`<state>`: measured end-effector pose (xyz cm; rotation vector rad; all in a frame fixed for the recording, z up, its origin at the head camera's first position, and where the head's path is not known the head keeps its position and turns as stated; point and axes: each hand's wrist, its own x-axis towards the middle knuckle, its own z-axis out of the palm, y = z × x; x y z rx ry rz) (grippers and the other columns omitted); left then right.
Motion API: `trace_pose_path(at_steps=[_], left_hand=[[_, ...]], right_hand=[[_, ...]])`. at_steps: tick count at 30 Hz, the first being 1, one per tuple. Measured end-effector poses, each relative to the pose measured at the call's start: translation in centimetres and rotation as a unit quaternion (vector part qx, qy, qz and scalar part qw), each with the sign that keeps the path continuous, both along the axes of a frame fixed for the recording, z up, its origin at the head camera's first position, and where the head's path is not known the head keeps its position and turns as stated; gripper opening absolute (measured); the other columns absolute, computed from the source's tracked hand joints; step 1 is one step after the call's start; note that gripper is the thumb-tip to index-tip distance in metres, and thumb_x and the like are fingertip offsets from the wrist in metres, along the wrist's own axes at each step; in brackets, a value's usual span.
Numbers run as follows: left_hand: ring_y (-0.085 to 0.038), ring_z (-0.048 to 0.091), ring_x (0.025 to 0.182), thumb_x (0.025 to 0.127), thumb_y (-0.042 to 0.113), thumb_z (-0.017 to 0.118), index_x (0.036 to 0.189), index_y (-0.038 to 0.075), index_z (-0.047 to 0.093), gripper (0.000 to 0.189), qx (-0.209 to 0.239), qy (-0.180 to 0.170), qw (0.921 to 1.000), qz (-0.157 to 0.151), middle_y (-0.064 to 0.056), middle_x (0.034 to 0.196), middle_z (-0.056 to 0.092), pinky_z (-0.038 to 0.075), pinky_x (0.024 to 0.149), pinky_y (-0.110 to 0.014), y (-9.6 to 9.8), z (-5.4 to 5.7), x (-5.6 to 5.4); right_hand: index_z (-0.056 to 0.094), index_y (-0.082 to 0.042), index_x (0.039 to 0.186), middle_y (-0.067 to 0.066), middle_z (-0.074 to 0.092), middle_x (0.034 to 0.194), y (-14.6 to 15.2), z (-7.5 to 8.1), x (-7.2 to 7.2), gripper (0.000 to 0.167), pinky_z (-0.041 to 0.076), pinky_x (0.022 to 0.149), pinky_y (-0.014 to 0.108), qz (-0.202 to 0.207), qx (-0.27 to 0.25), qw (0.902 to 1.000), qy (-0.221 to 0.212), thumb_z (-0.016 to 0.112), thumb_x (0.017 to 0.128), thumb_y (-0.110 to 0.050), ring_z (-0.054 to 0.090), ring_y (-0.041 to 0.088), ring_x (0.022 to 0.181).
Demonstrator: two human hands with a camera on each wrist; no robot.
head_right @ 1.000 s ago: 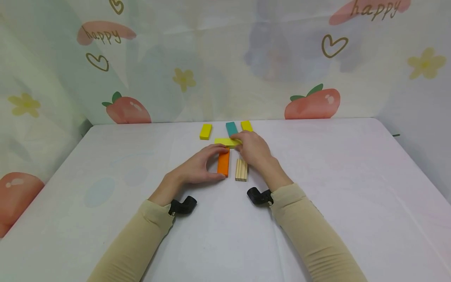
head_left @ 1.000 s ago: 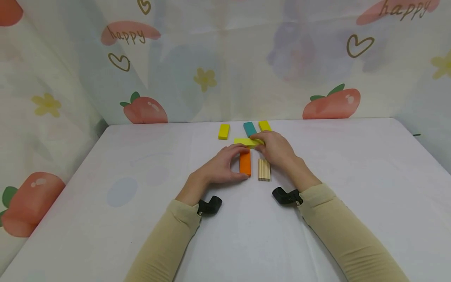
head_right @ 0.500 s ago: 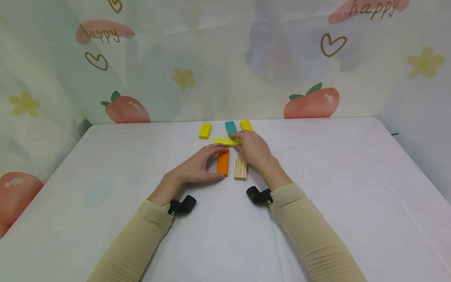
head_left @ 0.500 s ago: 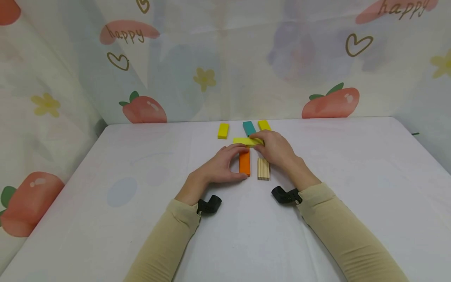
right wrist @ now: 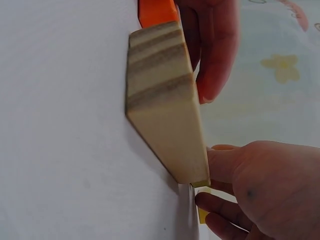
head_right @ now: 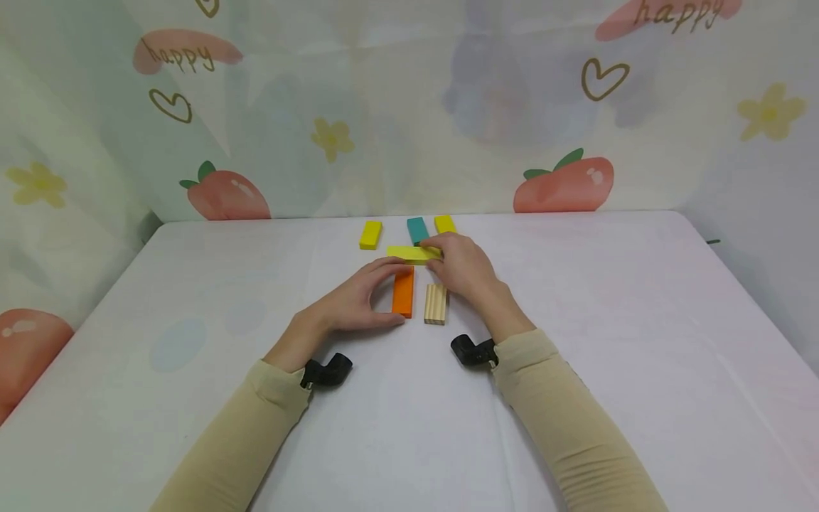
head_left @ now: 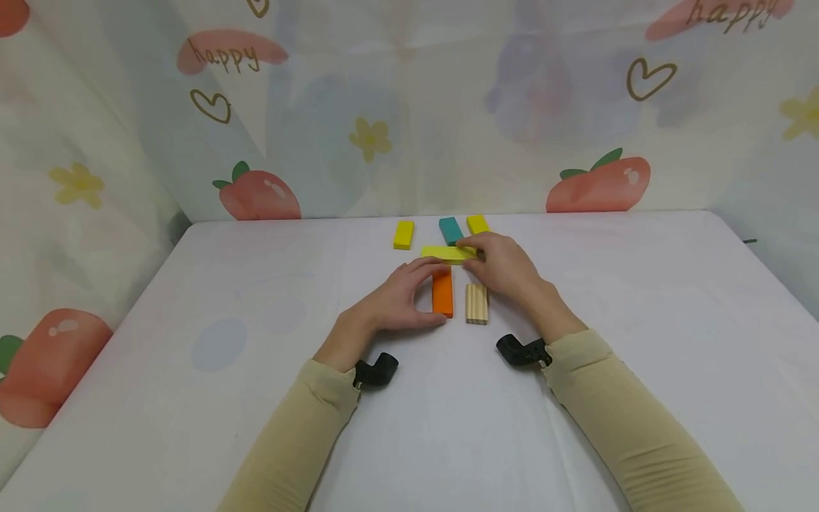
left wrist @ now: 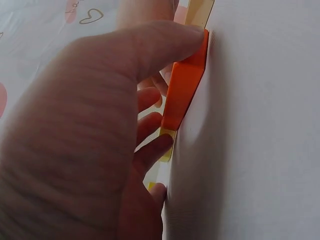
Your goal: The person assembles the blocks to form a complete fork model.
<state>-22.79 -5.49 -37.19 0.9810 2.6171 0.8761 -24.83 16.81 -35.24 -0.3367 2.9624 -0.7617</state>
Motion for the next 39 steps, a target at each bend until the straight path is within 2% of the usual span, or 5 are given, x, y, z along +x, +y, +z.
trace_pose_path(at_steps=[4, 10, 23, 34, 39], left_hand=[[-0.023, 0.028, 0.151, 0.087, 0.033, 0.077, 0.153, 0.017, 0.046, 0.074, 0.0, 0.008, 1.0, 0.001, -0.001, 0.164, 0.034, 0.026, 0.124, -0.044, -0.2, 0.09, 0.24], [-0.022, 0.03, 0.15, 0.088, 0.032, 0.077, 0.149, 0.014, 0.05, 0.07, -0.002, 0.029, 0.9996, -0.005, -0.001, 0.161, 0.039, 0.024, 0.125, -0.042, -0.39, 0.02, 0.53], [-0.023, 0.039, 0.145, 0.091, 0.025, 0.076, 0.141, 0.014, 0.062, 0.054, 0.01, 0.043, 0.9986, -0.03, 0.001, 0.154, 0.049, 0.028, 0.123, -0.041, -0.48, 0.0, 0.62], [-0.024, 0.041, 0.145, 0.093, 0.025, 0.075, 0.142, 0.014, 0.063, 0.052, 0.001, 0.044, 0.9986, -0.029, -0.001, 0.154, 0.052, 0.015, 0.127, -0.048, -0.41, 0.19, 0.79], [-0.023, 0.042, 0.145, 0.093, 0.025, 0.075, 0.142, 0.014, 0.063, 0.052, 0.0, 0.046, 0.9984, -0.032, -0.002, 0.154, 0.052, 0.014, 0.127, -0.051, -0.41, 0.19, 0.79]], right_hand=[[0.06, -0.007, 0.143, 0.02, 0.054, 0.147, 0.13, 0.08, 0.02, 0.044, 0.042, 0.112, 0.055, 0.003, -0.005, 1.0, 0.0, 0.065, 0.101, -0.014, 0.055, 0.036, 0.123], [0.059, -0.007, 0.143, 0.018, 0.057, 0.143, 0.21, 0.25, 0.17, 0.043, 0.045, 0.109, 0.054, 0.007, -0.01, 0.9999, -0.003, 0.064, 0.101, -0.014, 0.056, 0.035, 0.115], [0.062, -0.007, 0.14, 0.018, 0.056, 0.146, 0.34, 0.07, 0.18, 0.039, 0.038, 0.116, 0.056, 0.01, -0.01, 0.9999, -0.003, 0.063, 0.101, -0.01, 0.052, 0.037, 0.128], [0.064, -0.004, 0.138, 0.02, 0.058, 0.143, 0.27, 0.06, 0.31, 0.037, 0.035, 0.117, 0.056, 0.015, -0.014, 0.9998, 0.008, 0.063, 0.1, -0.007, 0.049, 0.038, 0.135], [0.064, -0.004, 0.137, 0.02, 0.059, 0.142, 0.27, 0.03, 0.26, 0.037, 0.036, 0.117, 0.056, 0.015, -0.012, 0.9997, 0.013, 0.064, 0.1, -0.007, 0.05, 0.038, 0.134]])
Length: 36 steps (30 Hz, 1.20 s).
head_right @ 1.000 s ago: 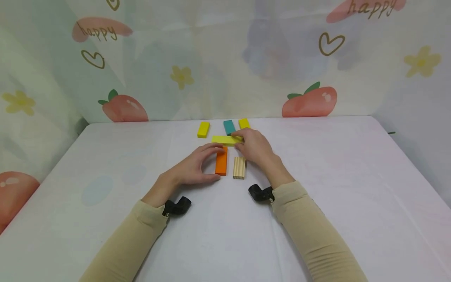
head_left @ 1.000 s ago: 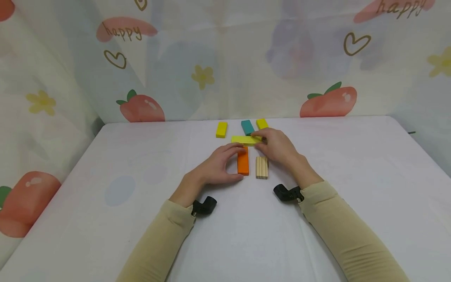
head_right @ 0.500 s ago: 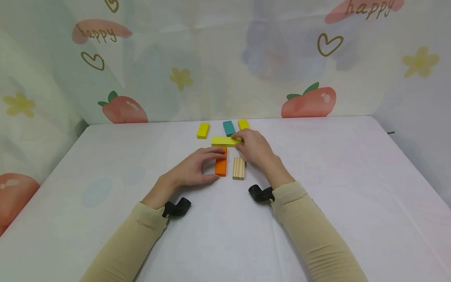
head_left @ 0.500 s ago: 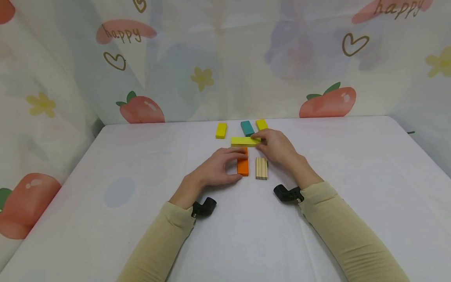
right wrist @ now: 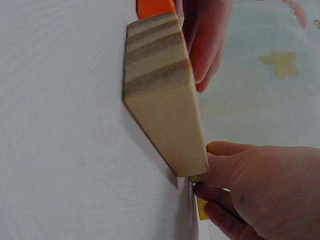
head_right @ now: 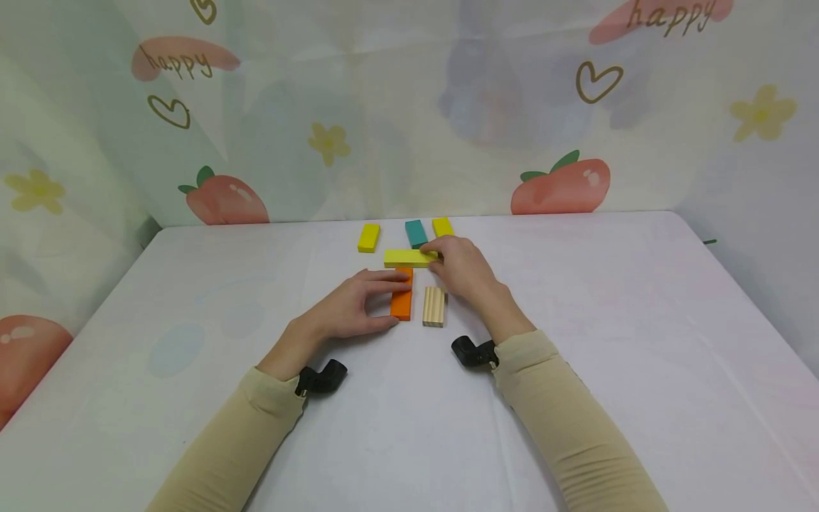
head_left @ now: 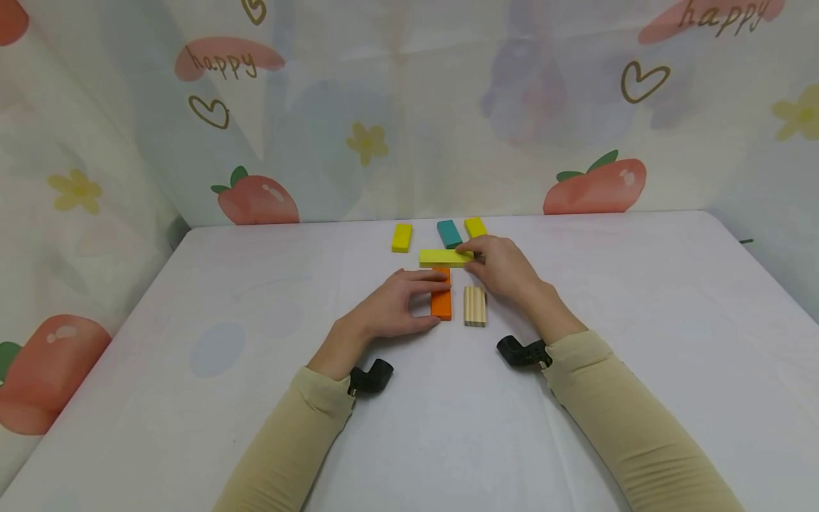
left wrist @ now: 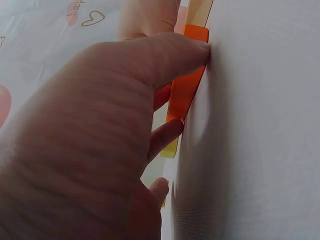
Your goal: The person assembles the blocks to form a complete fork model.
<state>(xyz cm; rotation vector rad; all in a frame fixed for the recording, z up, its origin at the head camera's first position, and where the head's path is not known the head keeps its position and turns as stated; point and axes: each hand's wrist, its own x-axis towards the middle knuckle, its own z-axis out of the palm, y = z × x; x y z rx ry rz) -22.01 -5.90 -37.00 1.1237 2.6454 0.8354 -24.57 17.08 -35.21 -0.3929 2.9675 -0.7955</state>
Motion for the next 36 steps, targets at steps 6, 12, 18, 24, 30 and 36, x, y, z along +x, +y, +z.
trace_pose_path(at_steps=[6, 12, 18, 24, 30, 36], left_hand=[[-0.022, 0.041, 0.146, 0.093, 0.025, 0.075, 0.143, 0.013, 0.061, 0.053, -0.003, -0.002, 1.0, 0.001, -0.002, 0.154, 0.051, 0.013, 0.127, -0.052, 0.03, -0.06, -0.07], [-0.021, 0.04, 0.147, 0.094, 0.026, 0.074, 0.145, 0.013, 0.06, 0.054, -0.009, 0.0, 1.0, 0.003, -0.002, 0.155, 0.05, 0.013, 0.127, -0.053, 0.06, -0.05, -0.11], [-0.02, 0.039, 0.148, 0.094, 0.026, 0.074, 0.145, 0.013, 0.059, 0.054, -0.01, 0.0, 0.9999, 0.002, -0.002, 0.156, 0.049, 0.013, 0.127, -0.051, 0.07, -0.01, -0.16], [-0.02, 0.038, 0.149, 0.095, 0.026, 0.074, 0.146, 0.014, 0.059, 0.055, -0.01, -0.005, 0.9999, 0.002, -0.001, 0.157, 0.048, 0.012, 0.127, -0.051, 0.09, 0.1, -0.15], [-0.021, 0.038, 0.148, 0.095, 0.026, 0.074, 0.146, 0.014, 0.058, 0.055, -0.01, -0.006, 0.9999, 0.005, 0.0, 0.157, 0.047, 0.016, 0.127, -0.047, 0.13, 0.02, -0.19], [-0.023, 0.039, 0.147, 0.095, 0.026, 0.073, 0.147, 0.015, 0.057, 0.056, -0.011, -0.008, 0.9999, 0.007, 0.0, 0.158, 0.046, 0.025, 0.125, -0.042, 0.18, 0.0, -0.18]], right_hand=[[0.065, -0.004, 0.136, 0.019, 0.059, 0.142, 0.01, -0.01, 0.04, 0.036, 0.036, 0.117, 0.056, 0.001, 0.001, 1.0, 0.002, 0.064, 0.1, -0.007, 0.05, 0.038, 0.133], [0.064, -0.005, 0.137, 0.019, 0.059, 0.142, -0.03, -0.04, 0.09, 0.037, 0.037, 0.116, 0.057, 0.005, 0.001, 1.0, -0.002, 0.064, 0.1, -0.008, 0.051, 0.038, 0.131], [0.064, -0.006, 0.138, 0.019, 0.06, 0.142, -0.02, -0.02, 0.09, 0.037, 0.037, 0.116, 0.057, 0.007, 0.004, 1.0, -0.003, 0.064, 0.1, -0.008, 0.052, 0.037, 0.131], [0.065, -0.006, 0.137, 0.019, 0.061, 0.14, 0.02, 0.07, 0.12, 0.037, 0.039, 0.114, 0.057, 0.01, 0.003, 0.9999, 0.0, 0.064, 0.1, -0.007, 0.054, 0.037, 0.127], [0.065, -0.007, 0.137, 0.018, 0.061, 0.14, -0.09, 0.11, 0.19, 0.037, 0.04, 0.114, 0.057, 0.009, 0.004, 0.9999, -0.005, 0.064, 0.1, -0.008, 0.055, 0.036, 0.125], [0.065, -0.007, 0.137, 0.018, 0.061, 0.14, -0.1, 0.12, 0.24, 0.037, 0.041, 0.113, 0.056, 0.007, 0.002, 0.9999, -0.01, 0.064, 0.1, -0.009, 0.055, 0.036, 0.122]])
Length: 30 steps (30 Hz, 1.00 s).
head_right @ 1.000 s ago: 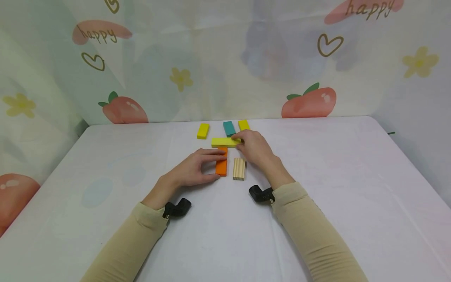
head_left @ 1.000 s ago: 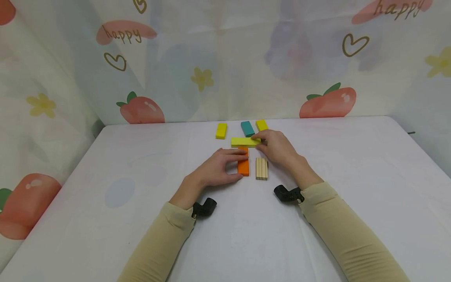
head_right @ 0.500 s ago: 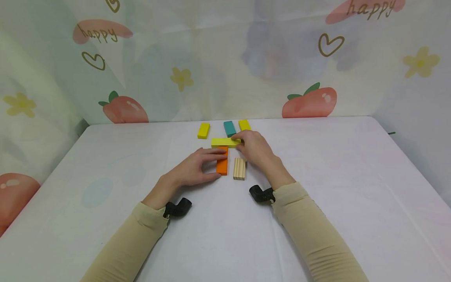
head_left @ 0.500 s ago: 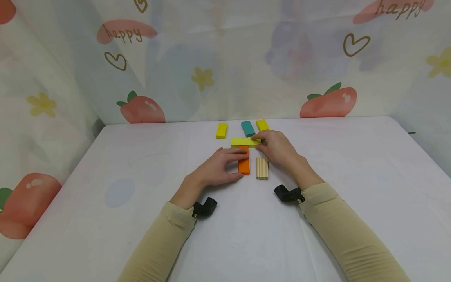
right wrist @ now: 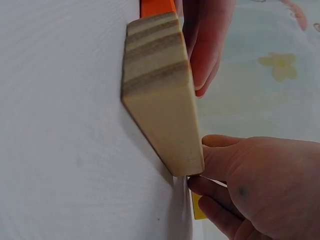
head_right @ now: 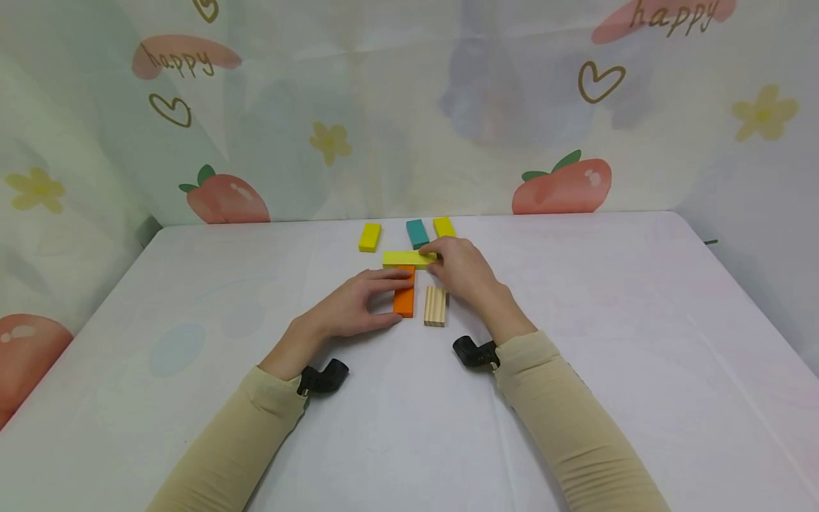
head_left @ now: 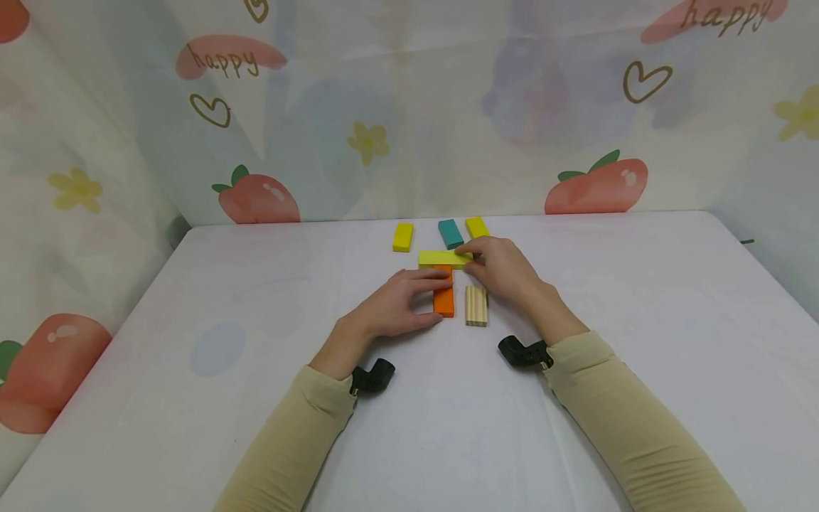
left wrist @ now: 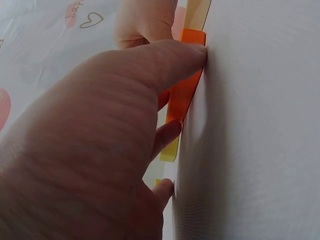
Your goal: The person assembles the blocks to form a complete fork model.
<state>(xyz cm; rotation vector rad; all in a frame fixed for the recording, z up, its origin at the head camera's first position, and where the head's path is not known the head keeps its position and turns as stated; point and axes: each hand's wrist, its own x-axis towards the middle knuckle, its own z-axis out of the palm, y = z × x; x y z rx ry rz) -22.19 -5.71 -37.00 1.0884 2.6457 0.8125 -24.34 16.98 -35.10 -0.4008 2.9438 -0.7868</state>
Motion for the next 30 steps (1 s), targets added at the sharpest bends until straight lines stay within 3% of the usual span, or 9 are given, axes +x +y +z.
trace_pose_path(at_steps=[9, 20, 30], left_hand=[[-0.02, 0.036, 0.15, 0.096, 0.027, 0.073, 0.149, 0.015, 0.055, 0.057, -0.01, 0.003, 0.9999, 0.0, 0.0, 0.159, 0.045, 0.015, 0.127, -0.048, 0.12, 0.0, -0.1], [-0.019, 0.037, 0.149, 0.096, 0.027, 0.072, 0.148, 0.014, 0.056, 0.056, -0.009, 0.009, 0.9999, -0.005, -0.001, 0.159, 0.046, 0.018, 0.127, -0.045, 0.21, 0.0, -0.09], [-0.017, 0.036, 0.15, 0.096, 0.028, 0.072, 0.148, 0.015, 0.056, 0.056, -0.008, 0.007, 0.9999, 0.001, 0.0, 0.159, 0.046, 0.015, 0.127, -0.049, 0.29, -0.08, 0.0]], right_hand=[[0.065, -0.008, 0.137, 0.017, 0.061, 0.14, -0.07, 0.1, 0.01, 0.038, 0.041, 0.113, 0.056, 0.0, -0.004, 1.0, -0.004, 0.065, 0.1, -0.009, 0.055, 0.036, 0.122], [0.065, -0.007, 0.137, 0.018, 0.061, 0.14, 0.02, 0.0, -0.03, 0.037, 0.04, 0.113, 0.057, 0.006, -0.002, 1.0, 0.001, 0.064, 0.1, -0.007, 0.055, 0.036, 0.123], [0.064, -0.007, 0.138, 0.018, 0.061, 0.141, -0.05, -0.03, -0.03, 0.038, 0.038, 0.115, 0.058, 0.007, 0.0, 1.0, -0.001, 0.064, 0.1, -0.005, 0.054, 0.037, 0.126]])
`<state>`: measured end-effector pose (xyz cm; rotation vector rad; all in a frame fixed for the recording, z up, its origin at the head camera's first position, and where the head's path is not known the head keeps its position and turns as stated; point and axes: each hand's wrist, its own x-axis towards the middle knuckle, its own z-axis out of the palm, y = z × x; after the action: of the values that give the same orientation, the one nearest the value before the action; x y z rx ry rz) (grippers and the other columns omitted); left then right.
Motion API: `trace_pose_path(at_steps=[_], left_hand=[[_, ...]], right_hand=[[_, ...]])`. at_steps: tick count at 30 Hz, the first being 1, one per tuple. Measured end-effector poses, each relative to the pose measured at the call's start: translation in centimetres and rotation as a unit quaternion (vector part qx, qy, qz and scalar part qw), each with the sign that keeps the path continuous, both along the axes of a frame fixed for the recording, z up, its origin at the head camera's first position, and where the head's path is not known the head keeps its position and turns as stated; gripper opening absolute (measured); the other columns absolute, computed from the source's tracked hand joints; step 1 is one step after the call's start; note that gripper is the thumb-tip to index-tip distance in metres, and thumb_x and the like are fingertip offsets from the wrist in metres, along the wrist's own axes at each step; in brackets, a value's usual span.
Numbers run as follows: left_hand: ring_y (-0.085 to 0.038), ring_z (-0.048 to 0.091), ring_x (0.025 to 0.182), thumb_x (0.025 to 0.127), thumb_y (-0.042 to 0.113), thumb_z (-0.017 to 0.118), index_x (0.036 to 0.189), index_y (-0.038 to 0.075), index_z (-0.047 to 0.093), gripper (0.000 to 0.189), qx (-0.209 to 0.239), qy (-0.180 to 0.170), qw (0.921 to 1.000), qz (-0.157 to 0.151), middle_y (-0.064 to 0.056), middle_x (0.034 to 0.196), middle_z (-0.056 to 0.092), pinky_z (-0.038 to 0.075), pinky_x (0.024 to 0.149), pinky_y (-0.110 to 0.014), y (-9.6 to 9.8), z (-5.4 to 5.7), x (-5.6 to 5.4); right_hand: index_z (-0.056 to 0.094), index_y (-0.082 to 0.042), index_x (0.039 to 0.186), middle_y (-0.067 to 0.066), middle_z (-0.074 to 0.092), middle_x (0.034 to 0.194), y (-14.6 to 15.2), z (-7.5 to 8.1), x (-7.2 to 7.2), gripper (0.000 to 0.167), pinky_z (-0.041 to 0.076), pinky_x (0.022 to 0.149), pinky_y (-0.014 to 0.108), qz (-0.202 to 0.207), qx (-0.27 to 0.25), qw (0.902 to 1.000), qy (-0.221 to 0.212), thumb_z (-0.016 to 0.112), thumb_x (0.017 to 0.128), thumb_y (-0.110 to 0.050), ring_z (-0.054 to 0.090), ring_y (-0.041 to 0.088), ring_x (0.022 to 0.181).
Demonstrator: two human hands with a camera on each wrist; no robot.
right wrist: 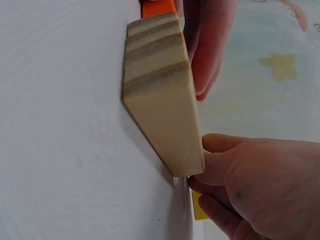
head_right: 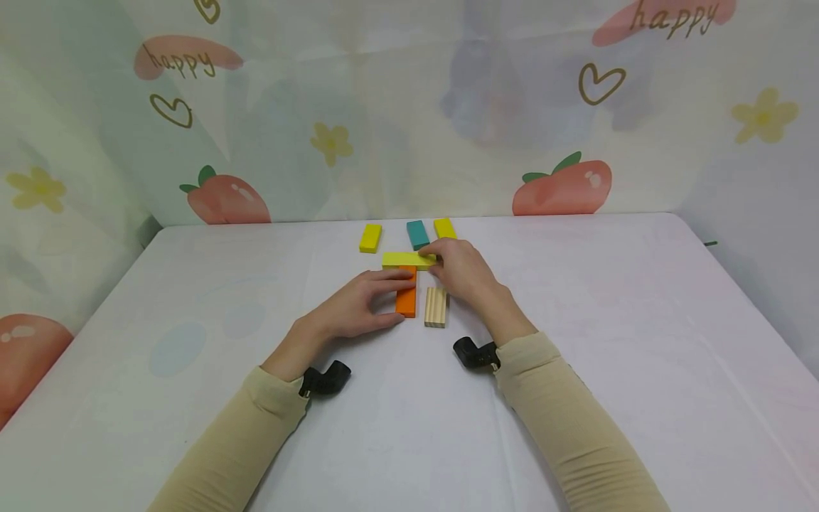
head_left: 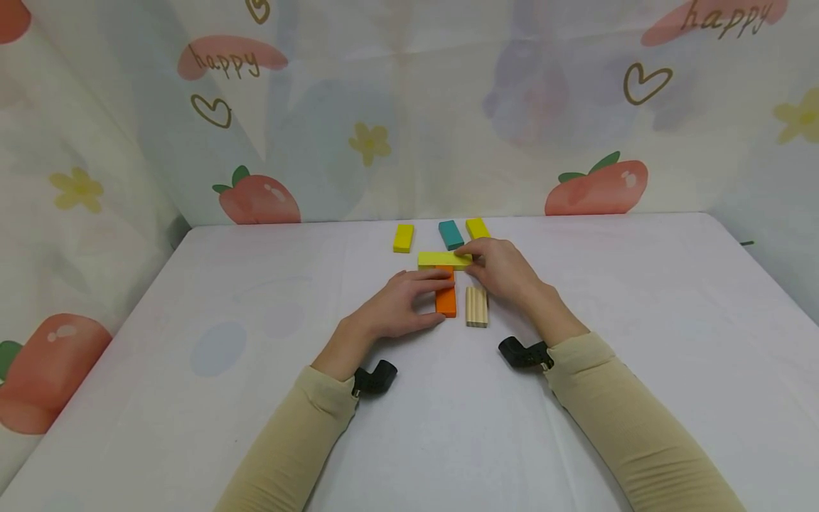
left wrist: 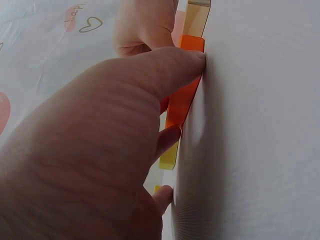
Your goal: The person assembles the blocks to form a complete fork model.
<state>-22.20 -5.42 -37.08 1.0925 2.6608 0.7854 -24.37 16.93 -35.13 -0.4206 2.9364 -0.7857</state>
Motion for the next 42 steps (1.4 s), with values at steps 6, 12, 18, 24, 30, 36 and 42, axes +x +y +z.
trace_pose_path(at_steps=[6, 12, 18, 24, 30, 36, 42], left_hand=[[-0.018, 0.035, 0.15, 0.097, 0.028, 0.071, 0.149, 0.015, 0.055, 0.056, -0.003, 0.0, 1.0, -0.002, 0.0, 0.159, 0.045, 0.015, 0.127, -0.05, 0.02, 0.13, 0.09], [-0.018, 0.035, 0.15, 0.097, 0.028, 0.072, 0.149, 0.015, 0.055, 0.056, -0.007, 0.002, 1.0, -0.001, 0.0, 0.159, 0.045, 0.015, 0.127, -0.051, 0.09, 0.09, 0.04], [-0.017, 0.035, 0.15, 0.097, 0.029, 0.072, 0.149, 0.016, 0.055, 0.056, -0.007, 0.001, 1.0, 0.002, 0.001, 0.16, 0.044, 0.016, 0.127, -0.049, 0.13, 0.04, 0.02], [-0.016, 0.036, 0.15, 0.097, 0.029, 0.072, 0.149, 0.017, 0.055, 0.056, -0.006, 0.002, 1.0, 0.003, 0.001, 0.159, 0.045, 0.015, 0.127, -0.05, 0.14, -0.09, -0.03], [-0.015, 0.035, 0.15, 0.097, 0.029, 0.072, 0.149, 0.017, 0.055, 0.056, -0.005, 0.001, 1.0, 0.004, 0.001, 0.159, 0.045, 0.016, 0.126, -0.052, 0.15, -0.15, -0.04], [-0.015, 0.035, 0.15, 0.097, 0.028, 0.072, 0.149, 0.017, 0.055, 0.056, -0.006, -0.002, 1.0, 0.005, 0.001, 0.159, 0.046, 0.016, 0.126, -0.052, 0.16, -0.06, 0.03], [-0.016, 0.036, 0.15, 0.096, 0.028, 0.072, 0.148, 0.017, 0.056, 0.056, -0.006, -0.002, 1.0, 0.005, 0.001, 0.158, 0.046, 0.016, 0.126, -0.051, 0.16, 0.05, 0.11]], right_hand=[[0.064, -0.007, 0.138, 0.017, 0.06, 0.142, 0.0, 0.0, -0.04, 0.038, 0.037, 0.116, 0.058, -0.001, 0.004, 1.0, -0.001, 0.065, 0.099, -0.006, 0.053, 0.037, 0.128], [0.064, -0.007, 0.138, 0.017, 0.06, 0.142, 0.0, 0.05, -0.03, 0.038, 0.036, 0.116, 0.058, 0.001, 0.003, 1.0, 0.0, 0.065, 0.099, -0.005, 0.052, 0.037, 0.13], [0.064, -0.008, 0.138, 0.016, 0.06, 0.143, 0.06, 0.03, 0.03, 0.039, 0.035, 0.117, 0.058, -0.001, 0.001, 1.0, -0.004, 0.064, 0.1, -0.005, 0.051, 0.037, 0.133], [0.064, -0.008, 0.139, 0.015, 0.06, 0.143, 0.09, -0.01, 0.04, 0.039, 0.036, 0.117, 0.058, -0.005, -0.001, 1.0, -0.006, 0.064, 0.1, -0.006, 0.051, 0.037, 0.132], [0.064, -0.009, 0.139, 0.015, 0.059, 0.144, 0.05, 0.0, 0.04, 0.04, 0.034, 0.118, 0.058, -0.004, 0.001, 1.0, -0.005, 0.064, 0.099, -0.005, 0.049, 0.038, 0.135], [0.064, -0.009, 0.139, 0.015, 0.059, 0.145, -0.01, 0.07, 0.1, 0.04, 0.034, 0.118, 0.058, -0.005, -0.004, 0.9999, -0.01, 0.064, 0.1, -0.004, 0.049, 0.038, 0.134], [0.064, -0.009, 0.139, 0.015, 0.058, 0.145, -0.07, 0.08, 0.06, 0.039, 0.033, 0.118, 0.058, -0.007, -0.001, 0.9999, -0.011, 0.063, 0.1, -0.005, 0.048, 0.038, 0.136]])
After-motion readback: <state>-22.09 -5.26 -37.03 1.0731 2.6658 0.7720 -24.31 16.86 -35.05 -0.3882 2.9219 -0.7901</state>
